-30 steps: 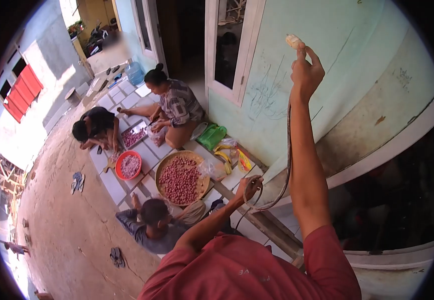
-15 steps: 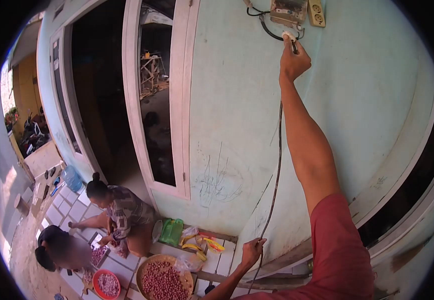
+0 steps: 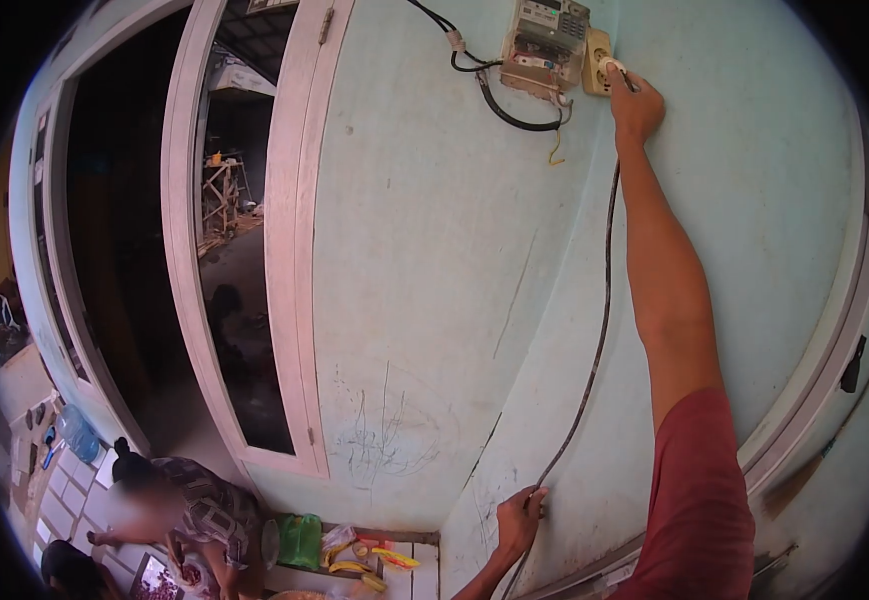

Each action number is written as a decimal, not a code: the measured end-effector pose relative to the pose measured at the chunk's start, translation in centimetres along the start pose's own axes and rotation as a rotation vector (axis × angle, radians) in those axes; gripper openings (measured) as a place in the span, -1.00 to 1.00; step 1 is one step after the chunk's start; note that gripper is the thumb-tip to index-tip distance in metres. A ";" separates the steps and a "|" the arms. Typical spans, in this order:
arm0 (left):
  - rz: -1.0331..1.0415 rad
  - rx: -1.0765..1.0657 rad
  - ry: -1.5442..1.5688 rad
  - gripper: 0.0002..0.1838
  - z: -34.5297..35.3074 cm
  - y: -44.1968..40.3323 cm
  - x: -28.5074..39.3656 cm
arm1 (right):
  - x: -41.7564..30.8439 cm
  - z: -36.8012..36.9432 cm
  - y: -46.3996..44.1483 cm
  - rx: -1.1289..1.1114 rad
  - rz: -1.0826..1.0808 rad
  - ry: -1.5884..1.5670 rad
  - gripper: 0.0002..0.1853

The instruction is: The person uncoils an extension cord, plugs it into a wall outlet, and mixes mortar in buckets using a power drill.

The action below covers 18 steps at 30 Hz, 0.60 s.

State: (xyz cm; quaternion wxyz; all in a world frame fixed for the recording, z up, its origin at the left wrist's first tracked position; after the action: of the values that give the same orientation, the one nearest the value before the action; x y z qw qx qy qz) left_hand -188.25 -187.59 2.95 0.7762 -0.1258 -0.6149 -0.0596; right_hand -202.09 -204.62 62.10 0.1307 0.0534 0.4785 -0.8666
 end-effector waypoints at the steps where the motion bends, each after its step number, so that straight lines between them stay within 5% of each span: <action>1: 0.003 -0.014 0.011 -0.63 -0.1 -0.1 0.4 | 0.3 0.4 -0.9 0.004 -0.017 0.005 -0.56; 7: 0.055 -0.012 0.040 -0.65 0.4 0.0 -0.1 | -0.5 0.5 -3.5 -0.360 0.353 0.056 -0.58; 10: 0.081 -0.012 0.035 -0.65 0.4 0.0 0.4 | -1.9 -0.1 -4.1 -0.422 0.161 0.061 -0.54; 15: 0.078 -0.056 0.042 -0.65 0.4 -0.3 1.3 | -3.9 0.7 -5.7 -0.450 -0.189 0.730 -0.57; 18: 0.067 -0.085 0.041 -0.65 0.2 -0.4 2.2 | -2.2 1.3 -6.2 -0.471 -0.443 0.823 -0.59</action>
State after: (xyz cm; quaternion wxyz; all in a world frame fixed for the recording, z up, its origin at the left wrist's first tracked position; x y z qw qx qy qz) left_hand -188.00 -187.75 5.17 0.7842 -0.1780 -0.5912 -0.0622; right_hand -201.65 -202.17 68.32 -0.2461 0.2561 0.6719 -0.6499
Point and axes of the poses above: each hand's wrist, its own y-axis away from the middle knuckle, its own z-axis out of the palm, x = y × z, the point moved 1 cm from there along -y, towards the middle knuckle, and after that the axes turned 12 degrees about x, right-handed, at the moved point
